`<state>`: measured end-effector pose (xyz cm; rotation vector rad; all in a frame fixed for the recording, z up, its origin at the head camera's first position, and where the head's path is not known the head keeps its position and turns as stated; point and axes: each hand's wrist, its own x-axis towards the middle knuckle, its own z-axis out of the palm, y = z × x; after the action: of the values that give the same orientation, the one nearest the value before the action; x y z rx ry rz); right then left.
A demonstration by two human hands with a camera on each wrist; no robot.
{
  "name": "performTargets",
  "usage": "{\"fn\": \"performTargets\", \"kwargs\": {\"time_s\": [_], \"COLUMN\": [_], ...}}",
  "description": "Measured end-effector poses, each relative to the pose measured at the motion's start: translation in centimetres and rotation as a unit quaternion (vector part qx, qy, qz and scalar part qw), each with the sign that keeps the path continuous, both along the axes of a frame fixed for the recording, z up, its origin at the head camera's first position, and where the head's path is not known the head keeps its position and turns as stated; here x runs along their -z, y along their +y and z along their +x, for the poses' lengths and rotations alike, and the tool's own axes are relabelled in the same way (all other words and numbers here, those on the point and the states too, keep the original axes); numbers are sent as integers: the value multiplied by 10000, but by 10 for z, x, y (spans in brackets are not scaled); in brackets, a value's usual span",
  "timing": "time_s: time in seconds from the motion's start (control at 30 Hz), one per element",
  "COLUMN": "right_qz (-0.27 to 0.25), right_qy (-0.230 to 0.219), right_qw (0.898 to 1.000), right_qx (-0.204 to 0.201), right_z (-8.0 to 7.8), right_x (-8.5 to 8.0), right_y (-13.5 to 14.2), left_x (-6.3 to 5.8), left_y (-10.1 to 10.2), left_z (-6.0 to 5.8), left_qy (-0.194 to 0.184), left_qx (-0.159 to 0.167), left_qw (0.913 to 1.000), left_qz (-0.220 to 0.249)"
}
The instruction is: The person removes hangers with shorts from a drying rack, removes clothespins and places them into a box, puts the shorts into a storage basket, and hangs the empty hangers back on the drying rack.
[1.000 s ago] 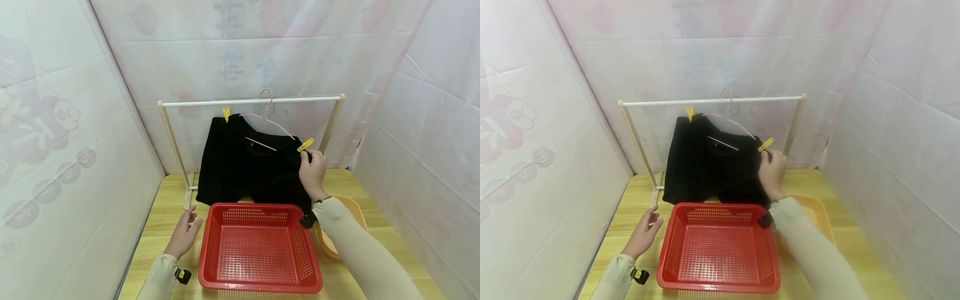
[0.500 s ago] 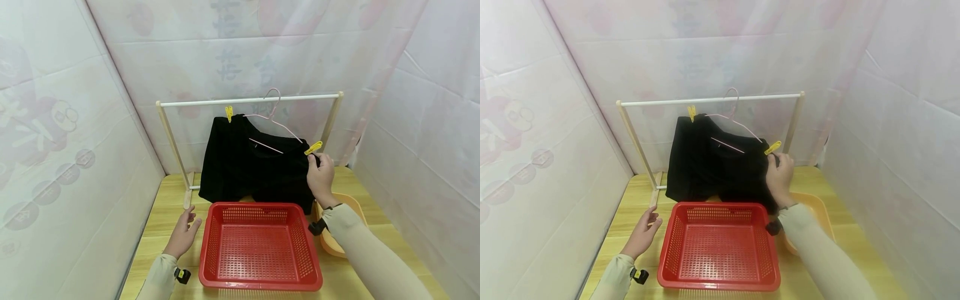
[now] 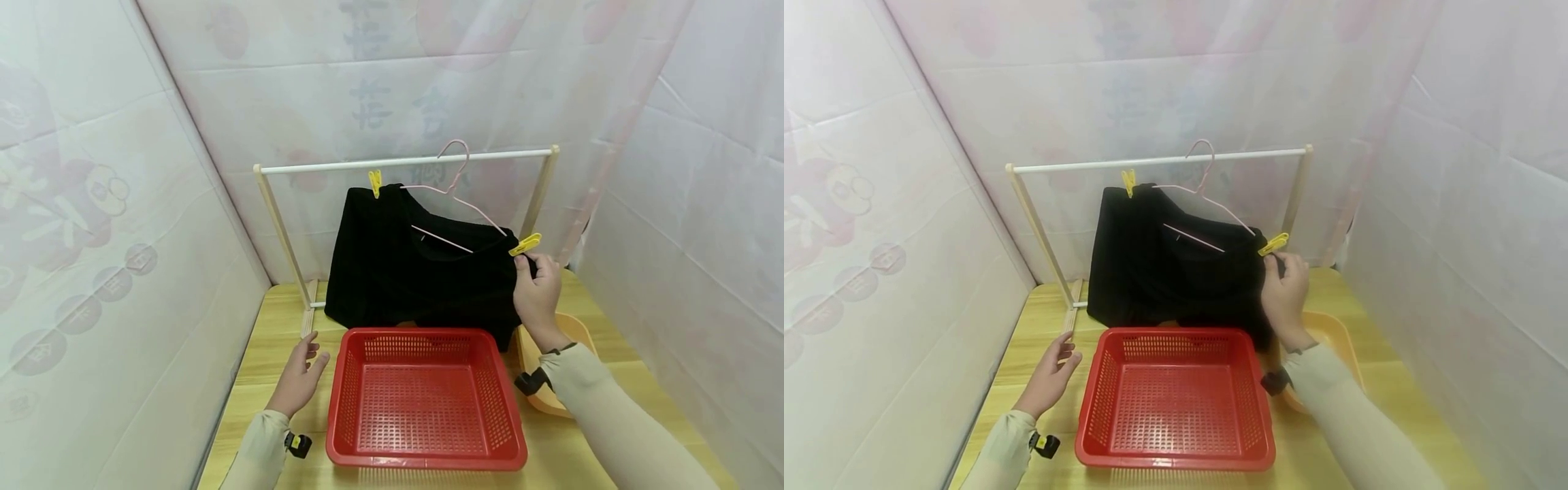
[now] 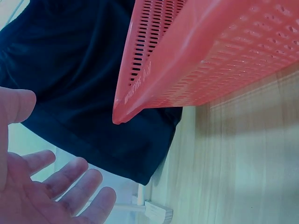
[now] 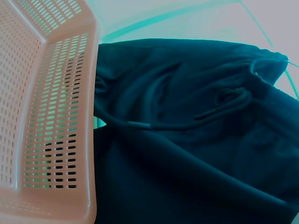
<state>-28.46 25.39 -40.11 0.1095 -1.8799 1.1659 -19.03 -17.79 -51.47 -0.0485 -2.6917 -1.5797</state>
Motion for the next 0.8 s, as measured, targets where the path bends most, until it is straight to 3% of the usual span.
{"fn": "performTargets", "kwargs": {"time_s": [0.27, 0.43, 0.57, 0.8], "right_qz": [83, 2, -133, -446], "right_qy": [274, 371, 453, 573], "right_qw": [9996, 9993, 9988, 9970], "right_qx": [72, -16, -91, -249], "right_z": [11, 15, 25, 43], "right_x": [-5, -10, -23, -42], "right_y": [0, -2, -12, -25], "left_x": [1, 11, 21, 31], "left_y": [-1, -1, 0, 4], "left_z": [-1, 1, 4, 8], "left_qy": [-273, -727, -939, -754], "left_qx": [-104, -86, 122, 456], "left_qw": [9989, 9941, 9898, 9921], "left_qz": [-370, -794, -1064, -888]}}
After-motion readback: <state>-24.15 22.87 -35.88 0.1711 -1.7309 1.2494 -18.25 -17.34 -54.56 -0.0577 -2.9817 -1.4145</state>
